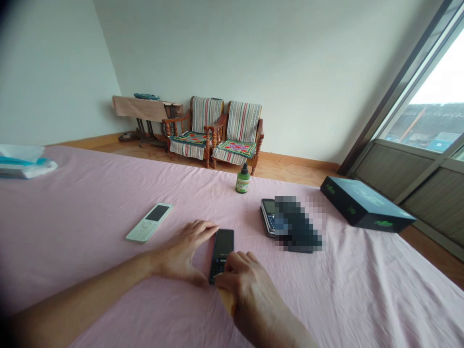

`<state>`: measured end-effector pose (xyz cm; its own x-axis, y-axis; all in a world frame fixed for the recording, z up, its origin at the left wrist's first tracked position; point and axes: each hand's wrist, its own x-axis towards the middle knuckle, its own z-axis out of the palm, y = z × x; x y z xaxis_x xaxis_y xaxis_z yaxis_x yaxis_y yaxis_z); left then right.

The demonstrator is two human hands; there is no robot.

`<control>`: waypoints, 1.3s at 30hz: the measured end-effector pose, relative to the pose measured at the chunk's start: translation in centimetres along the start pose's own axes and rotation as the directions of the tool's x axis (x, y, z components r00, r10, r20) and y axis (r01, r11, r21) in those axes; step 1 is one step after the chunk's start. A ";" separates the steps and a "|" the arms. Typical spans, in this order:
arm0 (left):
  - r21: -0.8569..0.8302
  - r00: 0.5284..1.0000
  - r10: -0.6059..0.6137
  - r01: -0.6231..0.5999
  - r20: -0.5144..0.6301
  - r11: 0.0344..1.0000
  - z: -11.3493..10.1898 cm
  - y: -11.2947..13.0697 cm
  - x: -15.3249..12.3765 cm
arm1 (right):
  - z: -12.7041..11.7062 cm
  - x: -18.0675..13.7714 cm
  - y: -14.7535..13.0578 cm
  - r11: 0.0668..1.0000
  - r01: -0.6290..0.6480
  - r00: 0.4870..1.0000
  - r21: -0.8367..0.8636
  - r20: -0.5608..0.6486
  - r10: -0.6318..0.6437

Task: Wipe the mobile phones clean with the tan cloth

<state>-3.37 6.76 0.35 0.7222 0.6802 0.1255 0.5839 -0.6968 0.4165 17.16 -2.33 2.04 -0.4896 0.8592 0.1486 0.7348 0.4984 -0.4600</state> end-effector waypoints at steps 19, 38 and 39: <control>0.032 1.000 0.004 -0.003 -0.021 0.999 0.4 0.2 -0.2 | -0.2 -0.2 -0.1 0.996 -0.069 0.997 0.062 -0.014 0.070; 0.028 1.000 0.005 -0.004 -0.017 1.000 0.3 0.2 -0.2 | 0.0 0.1 0.5 0.994 -0.113 0.990 -0.005 -0.081 0.113; 0.030 1.000 0.002 -0.001 -0.015 1.000 0.3 0.2 -0.2 | -0.1 0.1 0.4 0.994 -0.107 0.992 -0.012 -0.068 0.106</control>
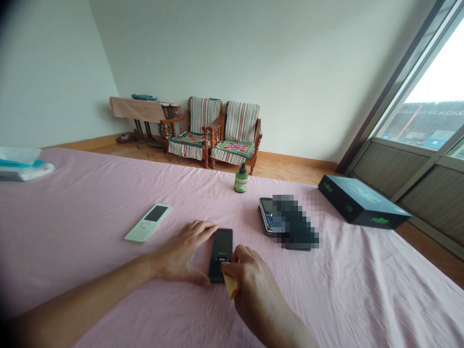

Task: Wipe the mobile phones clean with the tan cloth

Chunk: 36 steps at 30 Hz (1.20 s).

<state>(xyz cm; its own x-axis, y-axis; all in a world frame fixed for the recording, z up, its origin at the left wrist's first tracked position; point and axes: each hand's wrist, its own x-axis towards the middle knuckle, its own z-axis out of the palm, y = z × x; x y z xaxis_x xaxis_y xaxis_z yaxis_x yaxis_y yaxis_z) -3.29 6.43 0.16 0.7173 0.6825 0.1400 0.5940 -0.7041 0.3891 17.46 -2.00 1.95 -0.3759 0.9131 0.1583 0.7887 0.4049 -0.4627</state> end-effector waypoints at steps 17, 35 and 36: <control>0.012 1.000 0.003 -0.003 -0.004 1.000 0.1 0.0 0.1 | -0.1 0.0 -0.6 0.999 0.037 0.999 -0.007 0.017 -0.037; 0.050 0.999 0.015 -0.013 -0.030 0.999 0.1 0.2 -0.1 | 0.6 0.2 0.0 0.998 0.049 0.999 0.039 -0.017 -0.049; 0.051 0.999 0.018 -0.016 -0.028 0.999 0.0 0.2 -0.1 | 0.5 0.2 0.3 1.000 0.014 0.999 0.023 -0.035 -0.014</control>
<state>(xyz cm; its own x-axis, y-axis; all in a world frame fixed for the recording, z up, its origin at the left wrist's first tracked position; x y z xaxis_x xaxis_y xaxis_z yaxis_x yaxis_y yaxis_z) -3.21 6.19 0.20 0.7173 0.6751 0.1724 0.5999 -0.7242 0.3400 17.38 -1.73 1.39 -0.3692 0.9086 0.1951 0.7718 0.4168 -0.4803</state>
